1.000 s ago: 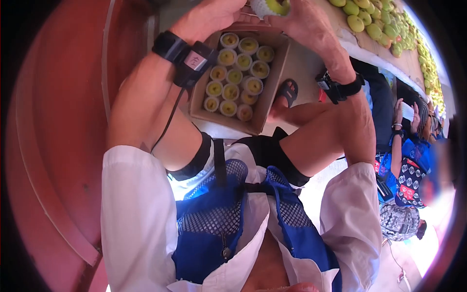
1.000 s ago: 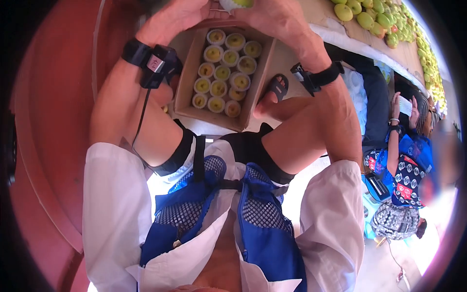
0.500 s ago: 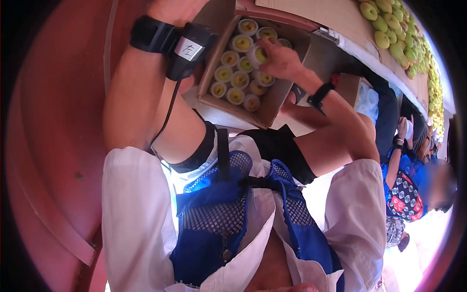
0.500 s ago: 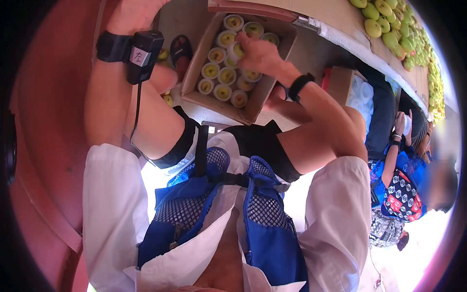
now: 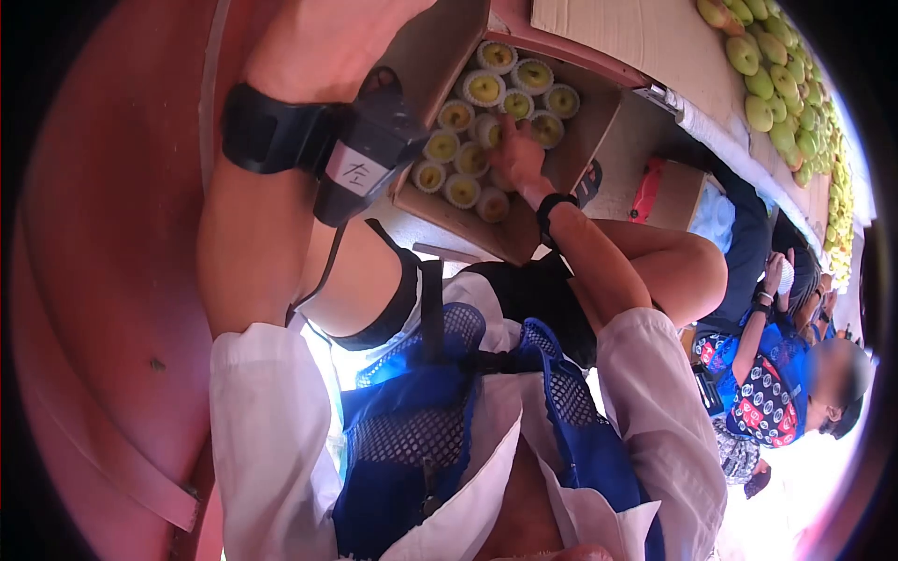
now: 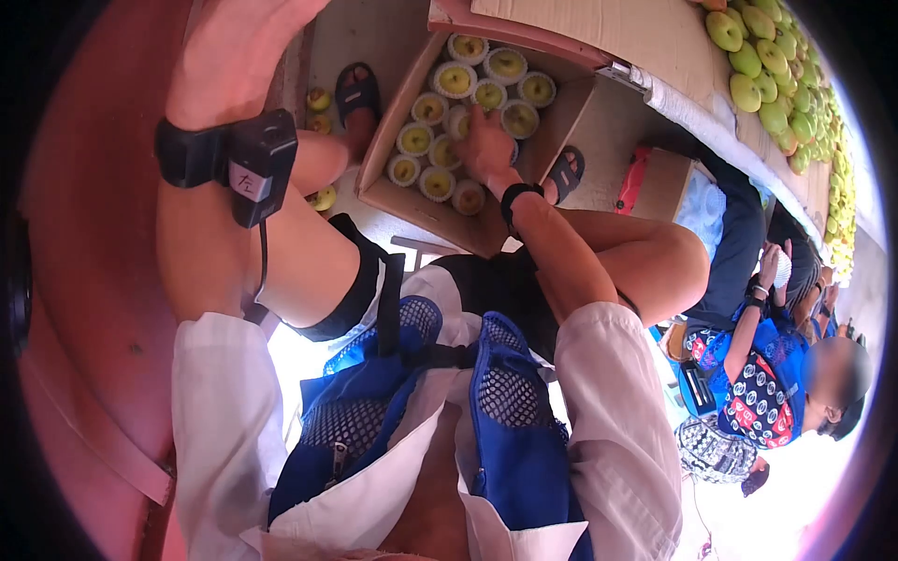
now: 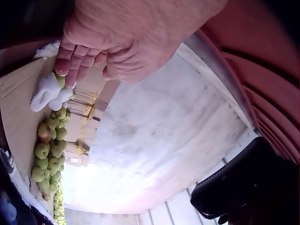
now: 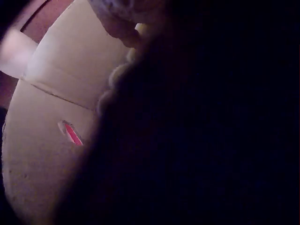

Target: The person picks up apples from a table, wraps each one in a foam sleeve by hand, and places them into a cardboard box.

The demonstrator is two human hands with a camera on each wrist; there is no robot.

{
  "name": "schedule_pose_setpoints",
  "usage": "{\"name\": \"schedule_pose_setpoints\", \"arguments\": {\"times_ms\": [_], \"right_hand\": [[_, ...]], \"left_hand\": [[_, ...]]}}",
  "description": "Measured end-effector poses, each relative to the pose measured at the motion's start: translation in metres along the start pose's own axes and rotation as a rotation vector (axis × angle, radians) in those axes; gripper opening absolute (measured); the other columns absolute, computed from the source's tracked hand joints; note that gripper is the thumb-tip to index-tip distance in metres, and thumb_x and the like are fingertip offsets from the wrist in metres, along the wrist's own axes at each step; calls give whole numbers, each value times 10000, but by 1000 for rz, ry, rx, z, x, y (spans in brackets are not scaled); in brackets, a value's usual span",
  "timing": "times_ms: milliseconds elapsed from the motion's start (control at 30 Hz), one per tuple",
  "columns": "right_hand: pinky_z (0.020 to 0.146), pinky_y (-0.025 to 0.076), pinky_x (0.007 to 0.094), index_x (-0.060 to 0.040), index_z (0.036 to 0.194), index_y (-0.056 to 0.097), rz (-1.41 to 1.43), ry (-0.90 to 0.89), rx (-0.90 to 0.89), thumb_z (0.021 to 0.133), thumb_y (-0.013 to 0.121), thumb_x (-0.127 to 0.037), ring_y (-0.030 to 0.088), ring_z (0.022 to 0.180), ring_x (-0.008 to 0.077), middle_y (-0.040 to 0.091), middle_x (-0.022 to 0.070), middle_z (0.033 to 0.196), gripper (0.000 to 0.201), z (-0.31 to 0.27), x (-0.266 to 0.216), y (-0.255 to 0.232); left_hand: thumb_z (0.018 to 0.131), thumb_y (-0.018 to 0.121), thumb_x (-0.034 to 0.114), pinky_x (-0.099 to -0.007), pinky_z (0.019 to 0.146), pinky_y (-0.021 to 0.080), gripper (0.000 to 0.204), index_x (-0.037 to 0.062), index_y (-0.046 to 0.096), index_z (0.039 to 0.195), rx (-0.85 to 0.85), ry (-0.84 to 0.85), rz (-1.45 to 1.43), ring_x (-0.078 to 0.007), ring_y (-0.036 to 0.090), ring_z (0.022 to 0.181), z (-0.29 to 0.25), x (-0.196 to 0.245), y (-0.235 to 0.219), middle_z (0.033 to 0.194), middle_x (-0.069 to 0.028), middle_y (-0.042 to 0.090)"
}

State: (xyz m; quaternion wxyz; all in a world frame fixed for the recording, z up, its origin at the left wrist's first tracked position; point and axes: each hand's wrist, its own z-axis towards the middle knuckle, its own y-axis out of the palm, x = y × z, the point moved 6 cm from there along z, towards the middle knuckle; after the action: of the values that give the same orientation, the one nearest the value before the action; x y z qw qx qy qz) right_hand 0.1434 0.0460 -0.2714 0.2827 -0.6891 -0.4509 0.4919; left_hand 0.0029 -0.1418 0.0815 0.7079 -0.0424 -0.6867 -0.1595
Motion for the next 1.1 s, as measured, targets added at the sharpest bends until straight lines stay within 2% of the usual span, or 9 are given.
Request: {"name": "schedule_pose_setpoints", "arguments": {"times_ms": [167, 367, 467, 567, 667, 767, 867, 1100], "right_hand": [[935, 526, 526, -118, 1350, 493, -50, -7, -68, 751, 779, -271, 597, 1176, 448, 552, 247, 1262, 681, 5, -1, 6], [971, 530, 512, -123, 1395, 468, -194, -94, -147, 757, 768, -274, 567, 1251, 439, 527, 266, 1368, 720, 14, 7, 22], [937, 519, 534, -148, 1353, 482, -177, -139, -189, 756, 735, -237, 594, 1167, 433, 572, 241, 1269, 654, 18, 3, 18], [926, 524, 533, -148, 1350, 508, -271, -152, -190, 766, 725, -206, 571, 1211, 422, 561, 235, 1301, 625, 21, -9, 15], [917, 524, 527, -142, 1367, 519, -383, -351, -84, 762, 722, -138, 576, 1213, 410, 548, 218, 1312, 638, 22, -8, 31], [918, 518, 516, -138, 1395, 504, -373, -467, -99, 746, 729, -87, 584, 1190, 388, 546, 191, 1279, 688, 22, -20, 21], [913, 515, 489, -129, 1377, 510, -475, -512, -158, 720, 752, -85, 577, 1174, 362, 544, 164, 1230, 701, 23, -24, 26], [909, 503, 437, -159, 1346, 531, -540, -628, -131, 742, 744, -130, 556, 1172, 307, 532, 129, 1220, 641, 25, -23, 26]], "left_hand": [[1037, 590, 330, -300, 773, 531, 388, -9, 567, 1225, 11, 14, 0, -212, 674, 1007, -8, 1, -3, 1126, -136, 670], [1039, 587, 325, -302, 777, 531, 383, -7, 569, 1228, 18, 23, -6, -212, 674, 1012, -11, 1, -4, 1130, -135, 671], [1040, 585, 323, -302, 778, 531, 380, -7, 569, 1229, 23, 21, -8, -212, 674, 1015, -11, 0, -4, 1131, -134, 672], [1041, 583, 320, -303, 780, 531, 378, -6, 570, 1230, 27, 20, -11, -212, 674, 1018, -11, 4, -4, 1133, -134, 673], [1042, 581, 318, -304, 782, 531, 375, -6, 571, 1232, 31, 17, -15, -212, 674, 1020, -11, 6, -2, 1135, -133, 674], [1043, 579, 316, -305, 784, 531, 373, -5, 571, 1233, 31, 10, -23, -212, 674, 1023, -9, 7, 1, 1137, -133, 675], [1044, 577, 313, -305, 786, 531, 371, -5, 572, 1234, 27, 8, -26, -212, 674, 1026, -7, 9, 4, 1139, -132, 676], [1046, 572, 308, -307, 790, 531, 365, -3, 574, 1237, 24, 10, -26, -212, 675, 1032, -6, 12, 7, 1144, -131, 678]]}}
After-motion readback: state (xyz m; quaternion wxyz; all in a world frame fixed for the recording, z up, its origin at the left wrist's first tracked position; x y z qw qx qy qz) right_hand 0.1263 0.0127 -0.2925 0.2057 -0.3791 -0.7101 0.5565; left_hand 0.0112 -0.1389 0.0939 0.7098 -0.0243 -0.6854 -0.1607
